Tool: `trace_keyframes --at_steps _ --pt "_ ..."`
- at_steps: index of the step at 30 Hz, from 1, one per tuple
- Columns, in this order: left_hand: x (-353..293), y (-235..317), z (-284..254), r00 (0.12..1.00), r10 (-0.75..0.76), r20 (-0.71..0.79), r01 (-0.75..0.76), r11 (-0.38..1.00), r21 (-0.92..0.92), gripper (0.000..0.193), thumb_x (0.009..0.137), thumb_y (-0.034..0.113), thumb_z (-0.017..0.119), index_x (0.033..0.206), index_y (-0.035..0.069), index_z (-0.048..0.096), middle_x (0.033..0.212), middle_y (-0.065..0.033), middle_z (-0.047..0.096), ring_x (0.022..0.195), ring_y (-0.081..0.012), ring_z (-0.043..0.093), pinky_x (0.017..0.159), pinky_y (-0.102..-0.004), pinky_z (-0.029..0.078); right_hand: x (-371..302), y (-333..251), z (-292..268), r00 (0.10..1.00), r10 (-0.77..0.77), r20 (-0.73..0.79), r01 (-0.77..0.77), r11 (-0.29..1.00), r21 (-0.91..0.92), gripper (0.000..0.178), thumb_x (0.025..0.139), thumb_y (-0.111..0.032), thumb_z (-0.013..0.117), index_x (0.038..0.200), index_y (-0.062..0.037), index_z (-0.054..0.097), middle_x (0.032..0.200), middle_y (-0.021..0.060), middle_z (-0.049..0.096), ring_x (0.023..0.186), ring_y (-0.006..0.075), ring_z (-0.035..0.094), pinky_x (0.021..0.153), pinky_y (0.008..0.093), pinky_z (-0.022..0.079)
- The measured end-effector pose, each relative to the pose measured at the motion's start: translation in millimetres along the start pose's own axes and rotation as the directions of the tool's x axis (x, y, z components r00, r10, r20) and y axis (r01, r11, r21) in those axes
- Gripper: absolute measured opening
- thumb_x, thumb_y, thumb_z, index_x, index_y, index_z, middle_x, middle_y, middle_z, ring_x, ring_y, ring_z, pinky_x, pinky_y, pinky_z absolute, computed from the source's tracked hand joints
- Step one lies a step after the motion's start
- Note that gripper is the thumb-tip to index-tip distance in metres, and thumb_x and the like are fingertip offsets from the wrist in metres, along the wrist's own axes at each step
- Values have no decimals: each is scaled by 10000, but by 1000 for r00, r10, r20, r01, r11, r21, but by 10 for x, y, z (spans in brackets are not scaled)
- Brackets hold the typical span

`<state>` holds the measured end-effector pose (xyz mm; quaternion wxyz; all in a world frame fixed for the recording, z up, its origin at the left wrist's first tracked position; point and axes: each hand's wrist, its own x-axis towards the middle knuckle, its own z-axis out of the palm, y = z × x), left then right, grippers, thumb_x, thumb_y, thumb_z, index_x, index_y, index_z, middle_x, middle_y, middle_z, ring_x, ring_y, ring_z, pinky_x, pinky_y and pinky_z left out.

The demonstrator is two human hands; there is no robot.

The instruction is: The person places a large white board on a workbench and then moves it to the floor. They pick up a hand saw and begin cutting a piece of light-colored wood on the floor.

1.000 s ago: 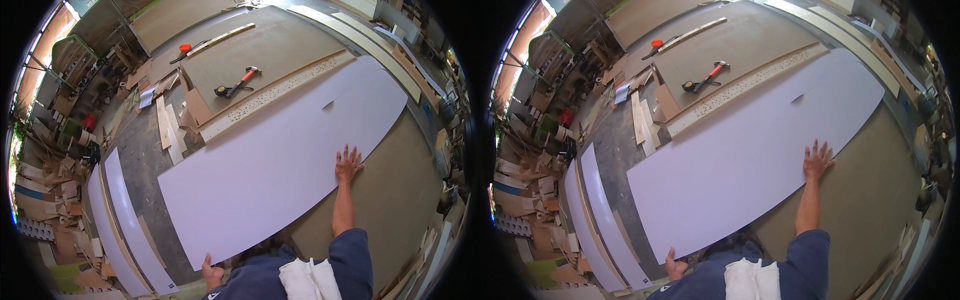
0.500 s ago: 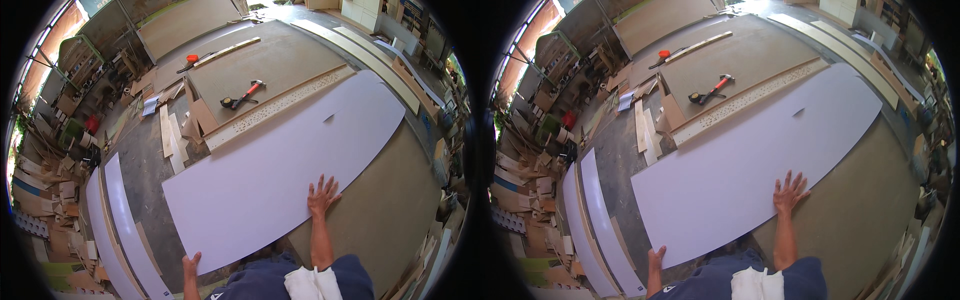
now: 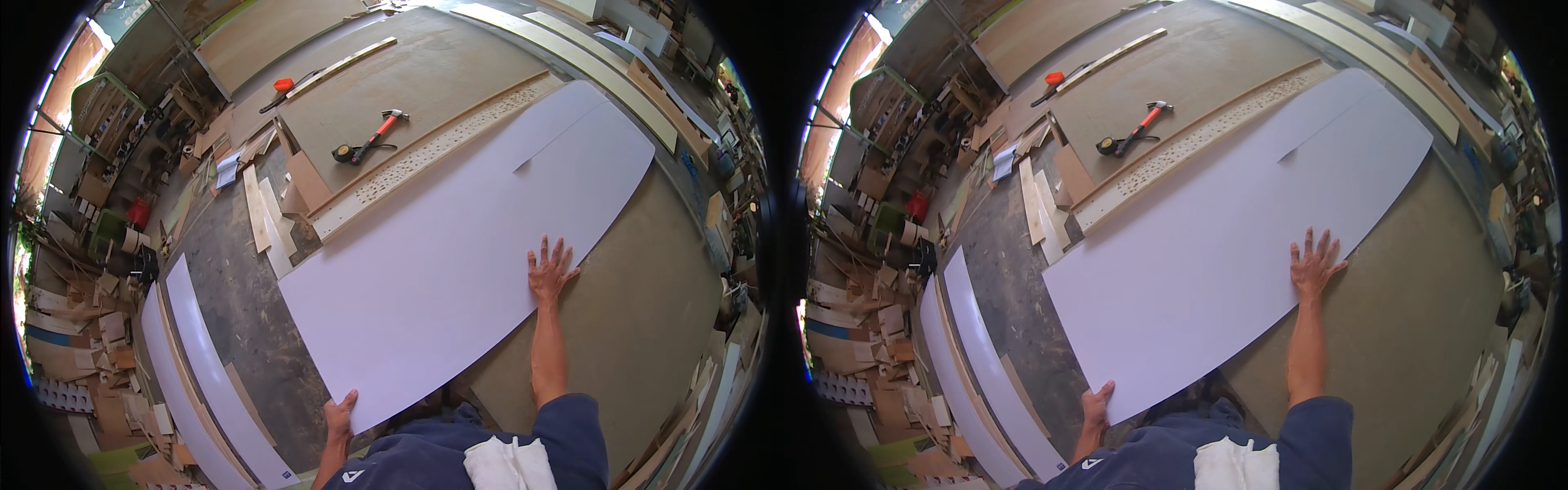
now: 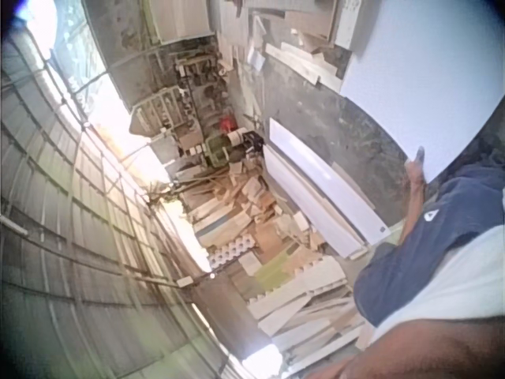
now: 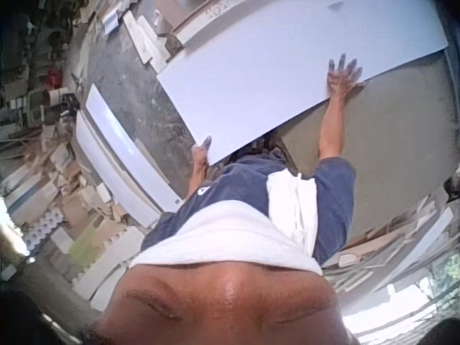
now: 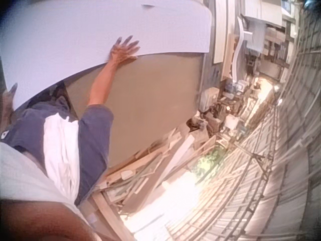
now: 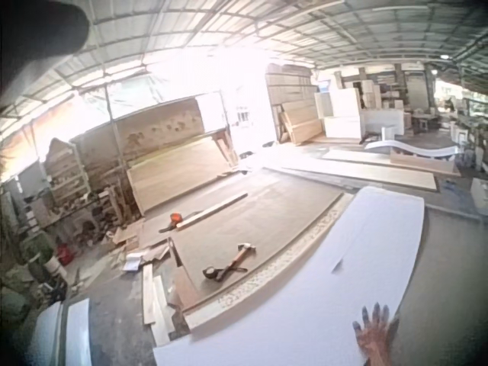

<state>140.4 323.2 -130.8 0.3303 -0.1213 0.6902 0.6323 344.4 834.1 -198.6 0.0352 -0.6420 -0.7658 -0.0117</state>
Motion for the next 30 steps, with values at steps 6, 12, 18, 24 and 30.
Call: trace_keyframes --at_steps 6,12,18,24,30 --pt "159 -169 506 996 -31 83 40 994 -106 331 873 64 693 1115 -135 589 1016 -162 657 841 -237 666 752 -347 560 566 229 -57 990 54 134 -51 998 -22 652 960 -650 275 1539 -374 159 1629 50 80 1488 354 43 1041 789 68" --pt "163 -189 705 993 -21 113 33 993 -112 321 878 66 688 1106 -135 585 1026 -165 653 864 -245 666 762 -356 564 618 111 -71 973 71 221 -69 997 -18 637 971 -618 266 1542 -372 130 1630 56 36 1477 401 3 1007 822 111" --pt "112 -150 748 998 -21 61 23 999 -34 297 888 67 678 1098 -124 589 1020 -154 654 860 -233 664 768 -354 566 -30 -509 -197 960 -70 272 65 998 26 655 964 -610 296 1546 -358 131 1626 98 13 1439 514 -8 956 860 113" --pt "171 -229 1076 992 -48 118 53 998 -40 281 904 65 663 1099 -122 589 1018 -149 654 859 -227 664 774 -352 565 322 -363 -253 953 -18 303 14 1000 17 655 962 -610 309 1544 -362 140 1626 95 16 1436 521 15 954 858 120" --pt "275 -350 1592 981 -105 163 110 994 -22 301 897 94 689 1093 -120 610 1004 -137 666 845 -209 658 746 -341 555 872 -109 -221 943 16 332 -18 1000 2 650 959 -613 318 1539 -392 127 1629 74 18 1439 516 18 955 856 132"
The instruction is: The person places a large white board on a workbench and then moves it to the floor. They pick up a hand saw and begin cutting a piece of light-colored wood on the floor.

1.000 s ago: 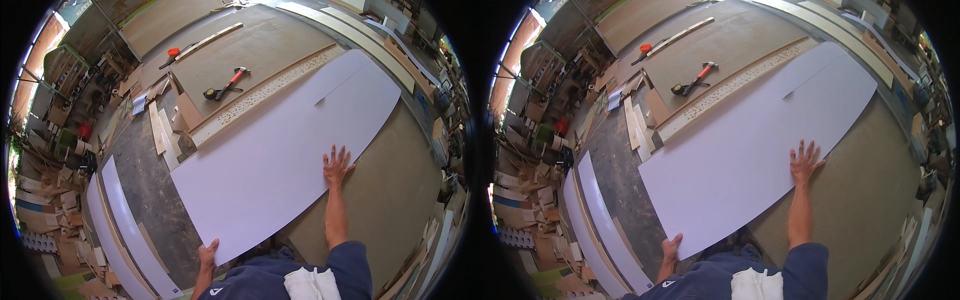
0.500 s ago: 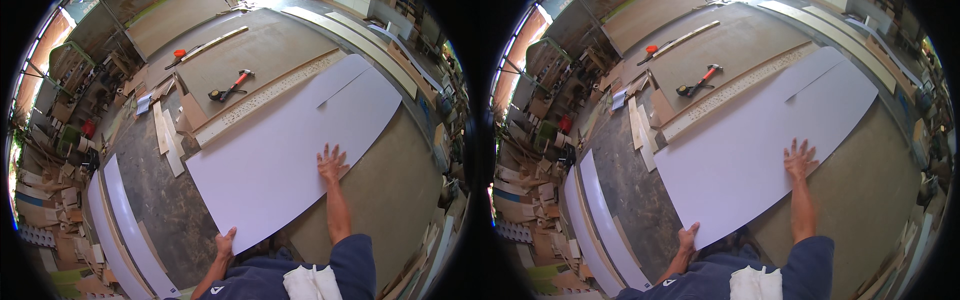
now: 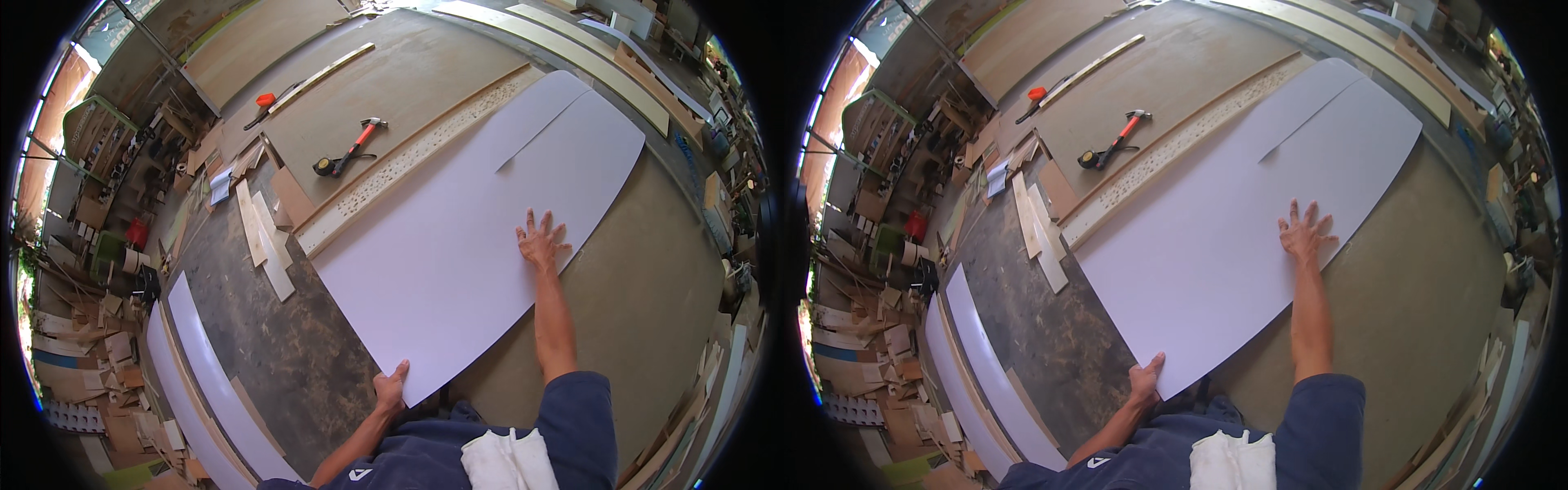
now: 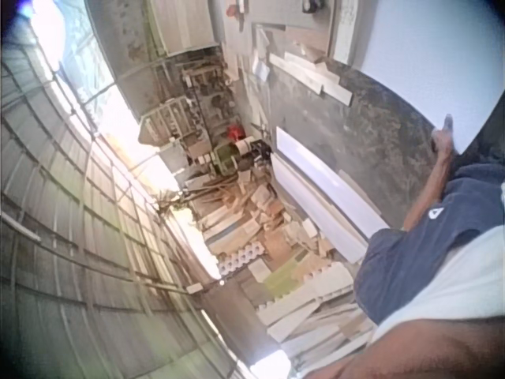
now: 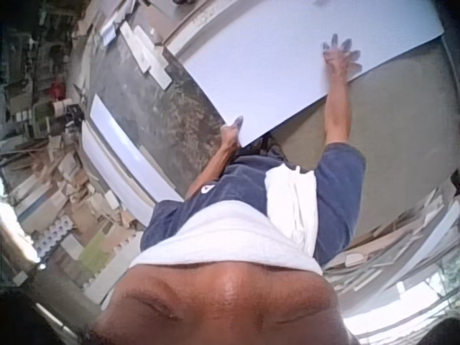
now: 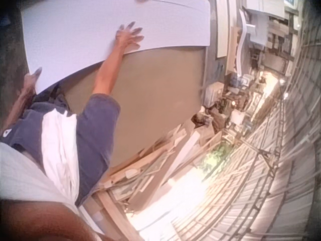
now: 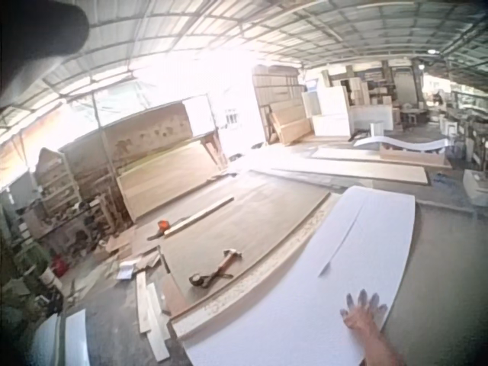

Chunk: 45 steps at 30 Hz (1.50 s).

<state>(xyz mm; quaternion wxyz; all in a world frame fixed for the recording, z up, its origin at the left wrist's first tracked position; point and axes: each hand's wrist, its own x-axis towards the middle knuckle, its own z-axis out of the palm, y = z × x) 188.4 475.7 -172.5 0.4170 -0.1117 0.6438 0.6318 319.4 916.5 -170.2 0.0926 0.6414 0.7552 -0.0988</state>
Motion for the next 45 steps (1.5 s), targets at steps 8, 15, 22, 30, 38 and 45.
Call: trace_keyframes --at_steps 8,15,22,30,38,45 --pt "153 -65 514 999 34 -29 -33 998 51 254 865 102 732 967 -117 653 903 -107 675 750 -166 635 662 -307 532 467 160 -261 994 69 79 -72 997 38 639 962 -570 346 1536 -408 117 1631 67 6 1439 519 9 958 853 144" --pt "141 -43 676 994 78 -81 -71 994 87 258 835 132 765 864 -99 654 833 -102 665 678 -157 618 595 -315 517 326 28 -312 997 61 44 -64 996 59 691 945 -556 406 1546 -356 133 1627 107 16 1439 519 28 986 824 167" --pt "285 -233 578 984 116 -133 -100 987 123 281 811 146 784 813 -99 646 802 -108 657 656 -159 608 561 -327 502 -335 -362 -66 998 -56 29 55 998 40 710 956 -525 413 1557 -261 143 1618 154 32 1437 522 42 996 817 155" --pt "399 -197 1004 997 -53 -53 59 991 122 285 841 115 758 952 -118 637 928 -147 674 757 -214 657 663 -341 554 101 -180 -229 999 1 41 -4 997 71 691 960 -518 409 1555 -303 132 1626 119 9 1449 497 1 1018 806 119" --pt "848 -405 1572 990 -136 -45 142 968 207 436 811 122 787 1083 -153 585 1068 -174 649 894 -245 652 766 -372 559 803 -9 -282 996 66 58 -71 992 102 694 960 -519 427 1551 -337 113 1633 70 -12 1470 440 -28 1045 787 99" --pt "828 -321 1871 945 -321 -65 327 915 236 550 779 192 825 1127 -149 570 1083 -189 645 915 -239 639 789 -375 545 843 75 -94 989 138 56 -145 980 138 682 960 -454 446 1550 -336 124 1633 65 -12 1470 439 -15 1039 789 133"
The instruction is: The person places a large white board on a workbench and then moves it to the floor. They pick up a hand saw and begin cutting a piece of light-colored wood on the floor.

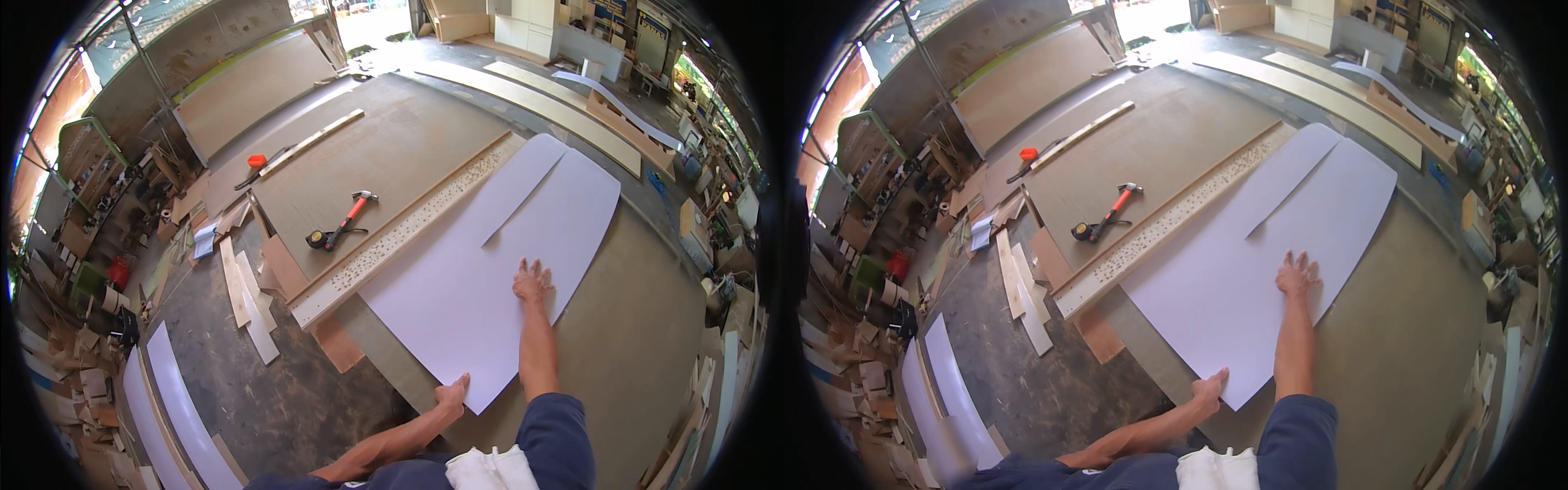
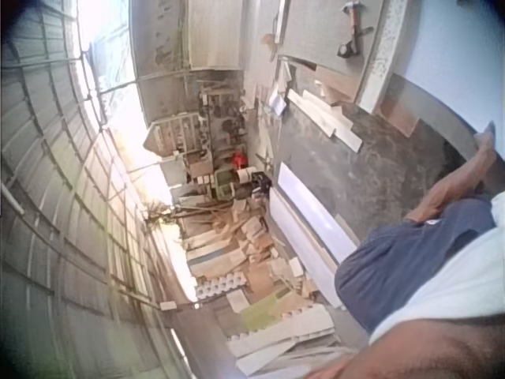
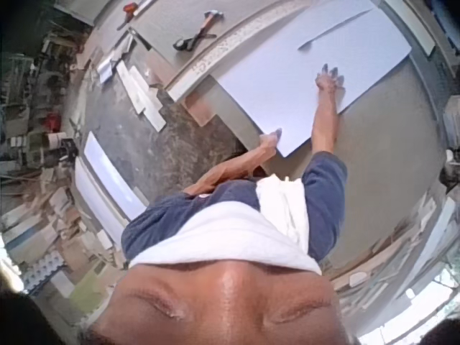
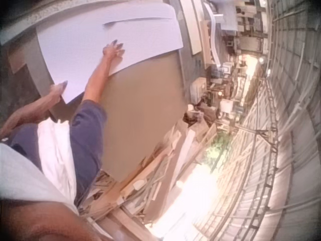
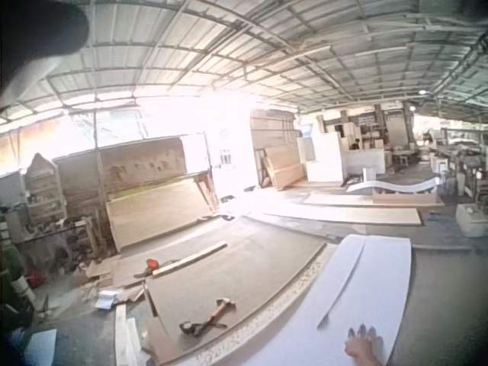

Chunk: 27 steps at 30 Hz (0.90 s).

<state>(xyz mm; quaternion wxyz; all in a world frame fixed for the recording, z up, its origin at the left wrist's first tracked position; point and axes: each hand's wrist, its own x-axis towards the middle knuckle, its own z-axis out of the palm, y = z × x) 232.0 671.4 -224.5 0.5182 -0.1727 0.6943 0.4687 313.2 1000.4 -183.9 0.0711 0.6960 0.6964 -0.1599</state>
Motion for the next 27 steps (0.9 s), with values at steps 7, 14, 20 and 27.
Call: trace_keyframes --at_steps 7,14,20,27 --pt "-235 218 -182 999 5 49 -21 943 331 469 810 258 782 1026 -118 603 1021 -170 658 782 -221 662 592 -354 546 -1985 -596 122 917 -179 356 223 971 -87 1275 549 -592 836 1556 -304 109 1615 175 -29 1430 538 3 983 796 258" --pt "415 -432 -351 916 218 336 -151 965 -215 284 909 159 649 1087 -34 540 920 -94 633 728 -184 656 564 -330 526 -2631 -934 359 943 -202 265 228 971 -72 1380 462 -468 940 1541 -121 152 1580 275 16 1384 613 68 927 833 271" --pt "-111 305 -597 783 0 622 -430 723 541 295 870 255 652 972 -21 639 742 -94 660 608 -201 637 567 -375 517 -2572 -889 527 952 -173 253 204 974 -100 1417 429 -433 955 1533 -72 144 1562 315 21 1355 651 80 887 850 283" --pt "368 2874 -1197 47 14 999 -801 -597 46 600 725 169 729 1276 77 510 1298 -188 499 1195 -366 486 1016 -482 396 -2608 -965 386 933 -226 281 268 956 -119 1437 436 -480 926 1534 -42 109 1548 344 8 1354 650 87 880 809 356"
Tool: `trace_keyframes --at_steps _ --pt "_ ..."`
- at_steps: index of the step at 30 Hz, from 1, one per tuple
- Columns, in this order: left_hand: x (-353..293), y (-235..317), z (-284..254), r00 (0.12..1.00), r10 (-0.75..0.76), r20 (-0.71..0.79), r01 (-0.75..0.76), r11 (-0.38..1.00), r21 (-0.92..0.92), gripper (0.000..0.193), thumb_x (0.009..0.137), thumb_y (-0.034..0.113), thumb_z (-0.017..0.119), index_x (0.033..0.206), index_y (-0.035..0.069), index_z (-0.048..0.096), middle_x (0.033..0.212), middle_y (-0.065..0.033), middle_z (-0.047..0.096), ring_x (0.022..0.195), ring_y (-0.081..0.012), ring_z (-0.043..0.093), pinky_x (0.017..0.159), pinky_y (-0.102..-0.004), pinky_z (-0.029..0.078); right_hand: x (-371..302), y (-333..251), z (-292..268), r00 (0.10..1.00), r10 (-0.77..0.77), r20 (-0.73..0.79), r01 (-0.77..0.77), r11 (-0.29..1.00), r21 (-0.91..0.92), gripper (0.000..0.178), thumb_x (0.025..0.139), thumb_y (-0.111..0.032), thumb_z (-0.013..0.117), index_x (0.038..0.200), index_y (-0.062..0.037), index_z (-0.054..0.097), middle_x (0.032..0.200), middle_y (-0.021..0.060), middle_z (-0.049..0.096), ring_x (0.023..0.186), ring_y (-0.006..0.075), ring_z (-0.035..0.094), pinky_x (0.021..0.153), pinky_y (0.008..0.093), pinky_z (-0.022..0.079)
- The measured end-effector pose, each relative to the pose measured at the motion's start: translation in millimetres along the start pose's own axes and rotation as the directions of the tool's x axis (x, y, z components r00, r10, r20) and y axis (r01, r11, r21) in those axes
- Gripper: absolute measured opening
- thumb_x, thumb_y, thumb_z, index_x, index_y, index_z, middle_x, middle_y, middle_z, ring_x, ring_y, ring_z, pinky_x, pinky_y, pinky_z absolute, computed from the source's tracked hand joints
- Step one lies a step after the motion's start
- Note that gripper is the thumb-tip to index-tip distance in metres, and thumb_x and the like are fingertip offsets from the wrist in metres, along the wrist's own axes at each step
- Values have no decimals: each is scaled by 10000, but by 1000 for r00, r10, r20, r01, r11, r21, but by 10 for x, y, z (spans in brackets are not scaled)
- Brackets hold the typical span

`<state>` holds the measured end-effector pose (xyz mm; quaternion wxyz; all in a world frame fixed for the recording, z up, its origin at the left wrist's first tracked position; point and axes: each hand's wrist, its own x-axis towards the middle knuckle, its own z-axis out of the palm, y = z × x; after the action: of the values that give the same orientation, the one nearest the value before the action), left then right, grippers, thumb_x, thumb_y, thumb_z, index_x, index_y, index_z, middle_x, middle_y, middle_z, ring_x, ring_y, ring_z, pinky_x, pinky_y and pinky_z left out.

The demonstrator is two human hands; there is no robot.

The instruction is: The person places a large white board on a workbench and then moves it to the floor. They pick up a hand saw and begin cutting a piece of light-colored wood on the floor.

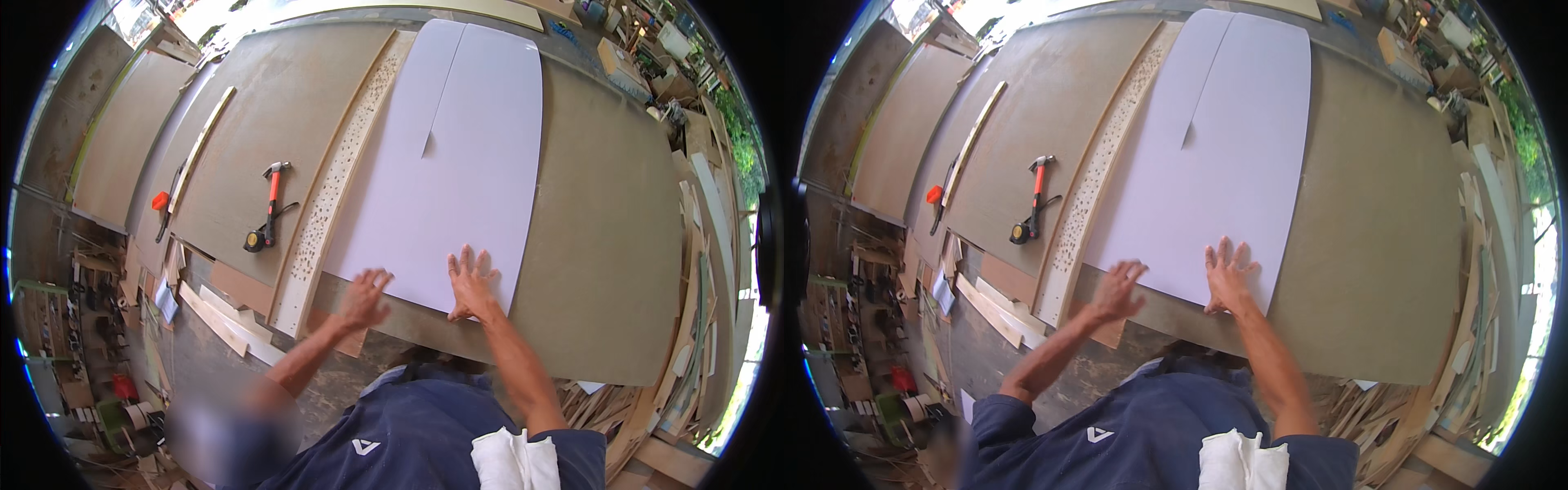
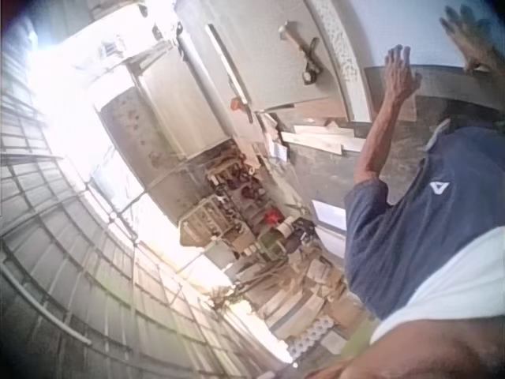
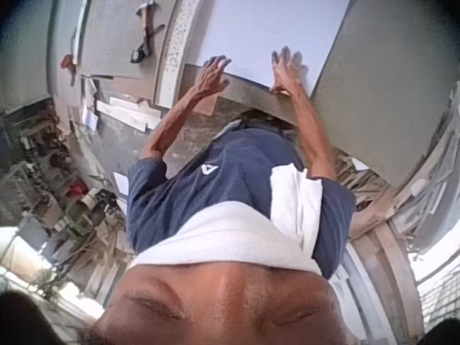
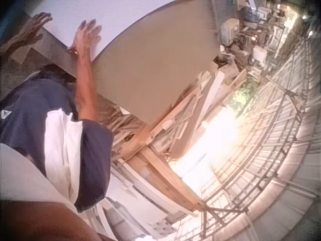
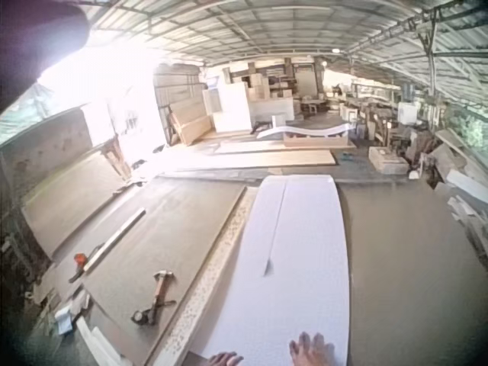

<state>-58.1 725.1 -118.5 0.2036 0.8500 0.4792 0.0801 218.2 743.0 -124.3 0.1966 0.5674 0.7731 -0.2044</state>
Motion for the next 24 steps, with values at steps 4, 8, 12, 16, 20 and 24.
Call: trace_keyframes --at_steps 4,8,12,16,20,24 --pt "215 -748 -381 931 -13 365 -138 913 384 1030 658 135 751 1527 69 204 1560 -279 151 1459 -400 175 1190 -477 211 27 35 43 1000 10 -19 -10 1000 -7 1449 422 -493 927 1534 -42 115 1552 335 6 1356 645 91 881 810 354" --pt "422 -846 -383 911 59 408 -241 879 412 1091 599 20 739 1525 20 163 1553 -290 153 1451 -430 173 1189 -468 216 -12 52 26 1000 -1 -14 1 1000 25 1442 409 -480 932 1532 -51 136 1556 326 12 1352 646 109 882 814 348" --pt "539 -883 -391 900 57 432 -256 871 419 1151 553 26 760 1526 14 146 1552 -294 150 1448 -439 171 1186 -471 220 12 117 10 999 -11 -52 14 998 63 1437 388 -450 941 1528 -58 160 1559 313 26 1354 640 121 889 816 340" --pt "621 -855 -418 900 60 432 -255 875 412 1176 529 39 774 1521 3 144 1551 -295 147 1448 -441 169 1185 -478 222 59 170 -64 999 -5 -46 9 997 74 1427 383 -418 945 1526 -60 170 1557 310 39 1356 638 120 893 818 336" --pt "764 -888 -479 893 68 445 -261 884 389 1170 530 45 783 1509 -26 148 1550 -294 146 1447 -440 171 1184 -483 224 132 249 -149 1000 -2 -12 3 995 97 1405 398 -387 945 1526 -62 172 1558 306 28 1356 642 100 902 824 322" --pt "840 -902 -452 897 41 440 -248 872 423 1170 529 52 798 1498 -54 151 1550 -293 147 1448 -437 169 1187 -478 218 189 294 -178 1000 -3 -29 6 994 112 1364 412 -335 938 1519 -56 191 1558 303 43 1355 642 103 899 831 324"
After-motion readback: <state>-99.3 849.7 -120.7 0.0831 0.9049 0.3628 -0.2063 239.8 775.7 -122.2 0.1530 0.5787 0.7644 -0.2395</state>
